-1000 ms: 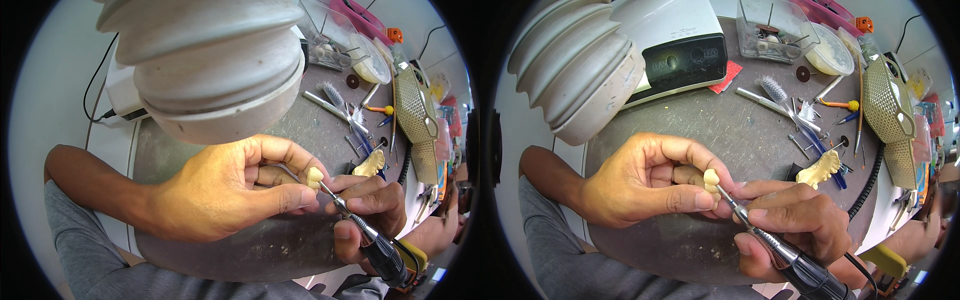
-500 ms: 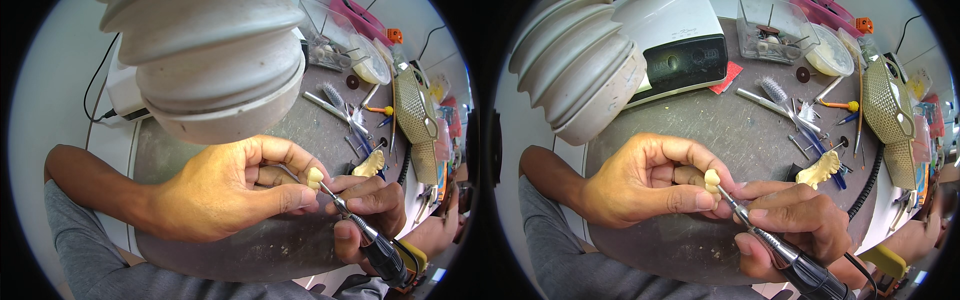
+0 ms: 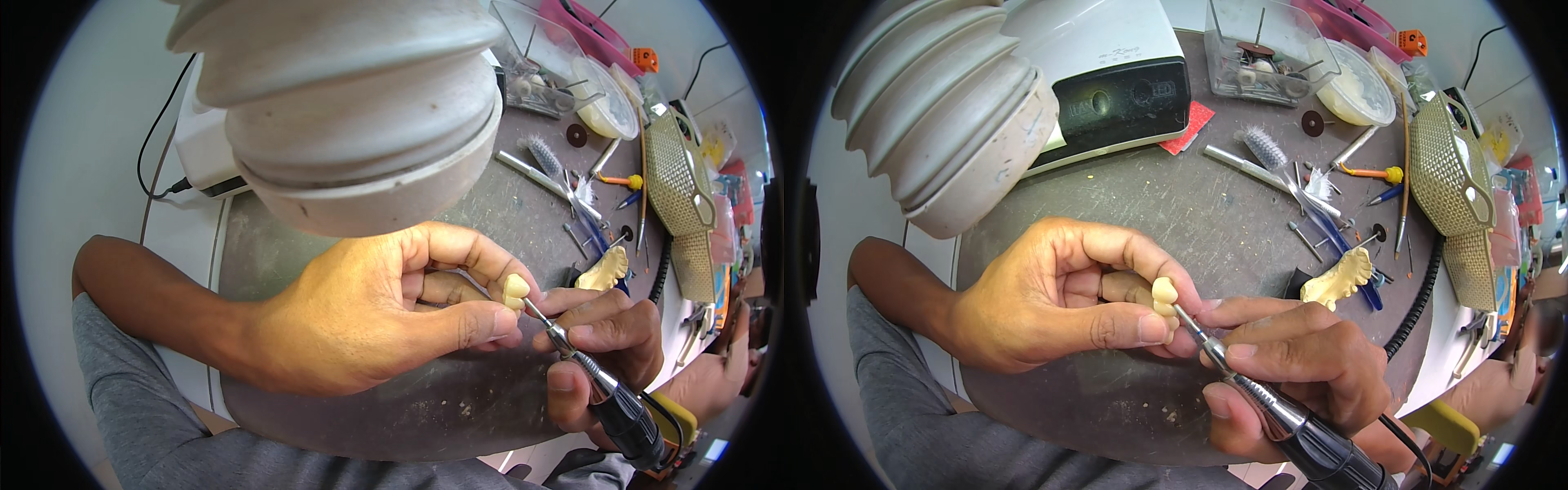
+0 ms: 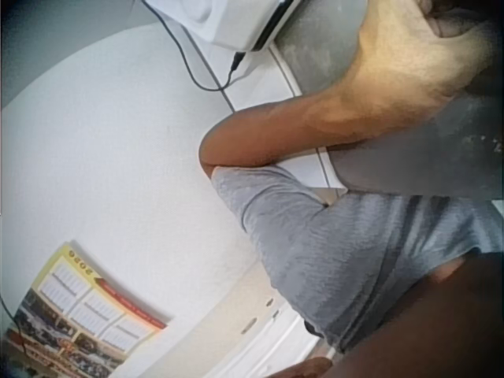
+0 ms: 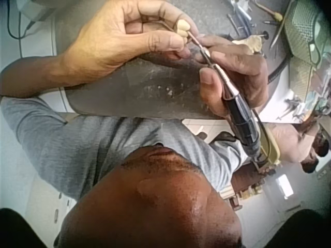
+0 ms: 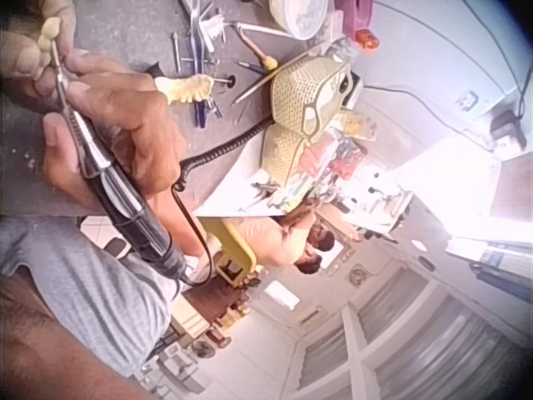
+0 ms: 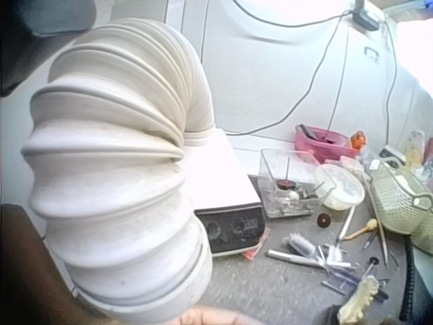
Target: The person uses a rotary tool to polish and refine the surface of a dental prosthetic, turning it over to work on different sides before picking up a plaster model of teeth.
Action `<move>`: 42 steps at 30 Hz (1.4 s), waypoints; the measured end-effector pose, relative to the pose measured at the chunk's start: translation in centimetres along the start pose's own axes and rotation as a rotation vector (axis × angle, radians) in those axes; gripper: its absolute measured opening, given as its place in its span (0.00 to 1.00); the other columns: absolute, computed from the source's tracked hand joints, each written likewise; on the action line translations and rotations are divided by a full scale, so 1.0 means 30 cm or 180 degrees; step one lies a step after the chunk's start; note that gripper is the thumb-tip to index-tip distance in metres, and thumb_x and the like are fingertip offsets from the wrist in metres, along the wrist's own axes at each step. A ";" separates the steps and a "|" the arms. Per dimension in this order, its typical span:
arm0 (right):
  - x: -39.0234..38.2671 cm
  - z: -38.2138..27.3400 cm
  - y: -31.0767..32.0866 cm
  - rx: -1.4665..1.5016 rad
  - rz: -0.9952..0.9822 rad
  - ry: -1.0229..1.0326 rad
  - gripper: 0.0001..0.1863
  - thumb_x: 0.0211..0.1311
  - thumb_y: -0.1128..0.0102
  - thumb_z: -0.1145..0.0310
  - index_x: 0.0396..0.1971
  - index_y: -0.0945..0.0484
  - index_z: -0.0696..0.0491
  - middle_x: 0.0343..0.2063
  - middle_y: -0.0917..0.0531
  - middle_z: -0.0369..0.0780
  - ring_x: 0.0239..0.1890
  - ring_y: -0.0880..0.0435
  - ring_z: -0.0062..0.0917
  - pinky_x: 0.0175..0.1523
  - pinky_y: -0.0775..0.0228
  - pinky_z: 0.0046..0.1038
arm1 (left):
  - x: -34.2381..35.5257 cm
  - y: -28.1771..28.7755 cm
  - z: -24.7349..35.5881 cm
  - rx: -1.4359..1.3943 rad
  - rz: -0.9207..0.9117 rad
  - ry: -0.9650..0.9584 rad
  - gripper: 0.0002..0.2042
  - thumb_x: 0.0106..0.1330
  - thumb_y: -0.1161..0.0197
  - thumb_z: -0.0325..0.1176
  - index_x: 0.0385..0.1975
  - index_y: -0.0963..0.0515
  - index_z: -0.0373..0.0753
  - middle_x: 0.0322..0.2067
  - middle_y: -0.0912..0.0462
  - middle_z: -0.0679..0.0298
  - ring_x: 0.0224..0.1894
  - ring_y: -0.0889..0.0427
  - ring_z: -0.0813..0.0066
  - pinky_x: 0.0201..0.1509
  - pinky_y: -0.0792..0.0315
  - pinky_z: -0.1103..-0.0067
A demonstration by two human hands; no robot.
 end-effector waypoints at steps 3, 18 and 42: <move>0.000 0.005 0.001 0.0012 0.0002 0.0040 0.20 0.47 0.31 0.82 0.39 0.30 0.61 0.29 0.21 0.47 0.40 0.16 0.44 0.44 0.21 0.34 | 0.000 0.000 0.000 -0.0013 0.0020 -0.0003 0.12 0.66 0.45 0.21 0.48 0.30 0.27 0.44 0.22 0.55 0.48 0.20 0.73 0.56 0.25 0.78; 0.003 0.011 -0.008 0.0089 0.0015 0.0031 0.20 0.46 0.32 0.83 0.39 0.30 0.62 0.30 0.21 0.48 0.41 0.16 0.43 0.46 0.22 0.35 | -0.006 0.003 0.000 -0.0054 0.0057 0.0010 0.11 0.66 0.45 0.22 0.47 0.30 0.28 0.42 0.21 0.54 0.49 0.20 0.72 0.56 0.25 0.78; -0.027 0.013 0.000 -0.0205 0.0215 -0.0106 0.17 0.62 0.44 0.63 0.41 0.39 0.55 0.31 0.23 0.46 0.38 0.19 0.28 0.45 0.31 0.25 | 0.001 -0.004 0.006 0.0018 -0.0061 -0.0142 0.09 0.66 0.46 0.20 0.45 0.30 0.28 0.45 0.25 0.56 0.52 0.22 0.67 0.59 0.27 0.76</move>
Point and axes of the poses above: each hand's wrist, its own x-axis towards the middle knuckle, its own y-axis out of the back of the hand, z = x × y, the point moved 3 cm from there along x, towards the middle knuckle
